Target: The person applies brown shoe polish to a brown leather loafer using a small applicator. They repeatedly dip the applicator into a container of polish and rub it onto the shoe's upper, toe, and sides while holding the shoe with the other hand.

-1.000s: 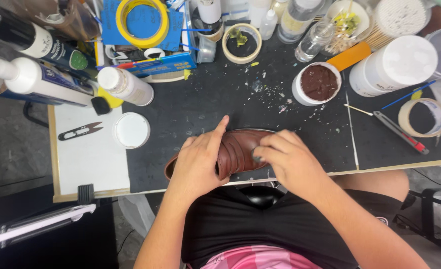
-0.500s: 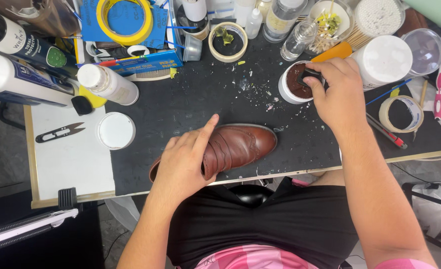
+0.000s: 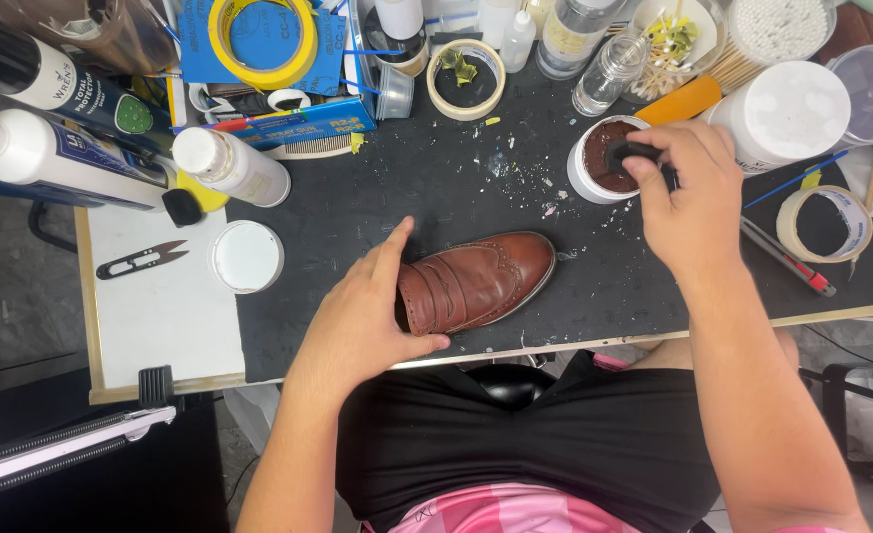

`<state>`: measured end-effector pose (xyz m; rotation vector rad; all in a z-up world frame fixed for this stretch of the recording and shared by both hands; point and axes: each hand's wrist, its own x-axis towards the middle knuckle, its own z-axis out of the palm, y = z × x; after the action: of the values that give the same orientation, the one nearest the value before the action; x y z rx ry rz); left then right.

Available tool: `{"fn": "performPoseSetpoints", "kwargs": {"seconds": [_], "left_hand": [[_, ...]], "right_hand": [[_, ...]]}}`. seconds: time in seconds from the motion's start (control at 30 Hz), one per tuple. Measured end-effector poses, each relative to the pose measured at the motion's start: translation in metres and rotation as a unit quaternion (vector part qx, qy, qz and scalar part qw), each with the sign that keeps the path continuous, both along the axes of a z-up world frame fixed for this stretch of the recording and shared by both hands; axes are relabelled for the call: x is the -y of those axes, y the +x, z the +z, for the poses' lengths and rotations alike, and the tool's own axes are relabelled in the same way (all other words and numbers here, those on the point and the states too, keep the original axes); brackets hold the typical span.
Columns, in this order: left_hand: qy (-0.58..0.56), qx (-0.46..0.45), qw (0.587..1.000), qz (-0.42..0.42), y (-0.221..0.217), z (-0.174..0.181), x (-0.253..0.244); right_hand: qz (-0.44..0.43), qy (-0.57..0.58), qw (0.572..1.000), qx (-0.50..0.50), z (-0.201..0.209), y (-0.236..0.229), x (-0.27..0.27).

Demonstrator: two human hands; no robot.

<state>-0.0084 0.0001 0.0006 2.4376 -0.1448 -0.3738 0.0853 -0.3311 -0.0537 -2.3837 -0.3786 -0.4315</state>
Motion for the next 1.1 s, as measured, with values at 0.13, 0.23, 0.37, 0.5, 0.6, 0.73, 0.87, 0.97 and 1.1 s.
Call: {"fn": "performPoseSetpoints", "kwargs": {"seconds": [0.13,0.23,0.37,0.5,0.6,0.73,0.87,0.97,1.1], "left_hand": [[0.062,-0.004,0.998,0.017,-0.018,-0.004,0.01],[0.077,0.052,0.996,0.01,-0.026,-0.007,0.017],[0.114,0.128,0.985,0.009,-0.049,-0.001,0.008],[0.07,0.045,0.994,0.069,-0.07,-0.002,-0.019],[-0.025,0.066,0.993,0.091,-0.072,-0.025,-0.034],[-0.166,0.08,0.973,0.138,-0.076,-0.054,-0.052],[-0.315,0.032,0.926,0.204,-0.069,-0.079,-0.053],[-0.366,0.011,0.902,0.23,-0.067,-0.087,-0.047],[-0.36,0.035,0.898,0.25,-0.067,-0.096,-0.039]], "right_hand": [[0.03,0.328,0.929,-0.169,-0.016,-0.023,0.001],[0.078,0.542,0.798,-0.25,-0.028,-0.033,0.004],[0.103,0.656,0.69,-0.289,-0.033,-0.043,0.014],[0.114,0.66,0.684,-0.289,-0.037,-0.05,0.019],[0.111,0.638,0.712,-0.272,-0.04,-0.053,0.019],[0.138,0.546,0.801,-0.203,-0.034,-0.054,0.01],[0.166,0.409,0.889,-0.121,-0.009,-0.051,-0.009],[0.156,0.235,0.958,-0.058,0.011,-0.048,-0.023],[0.175,0.116,0.978,0.005,0.026,-0.039,-0.038]]}}
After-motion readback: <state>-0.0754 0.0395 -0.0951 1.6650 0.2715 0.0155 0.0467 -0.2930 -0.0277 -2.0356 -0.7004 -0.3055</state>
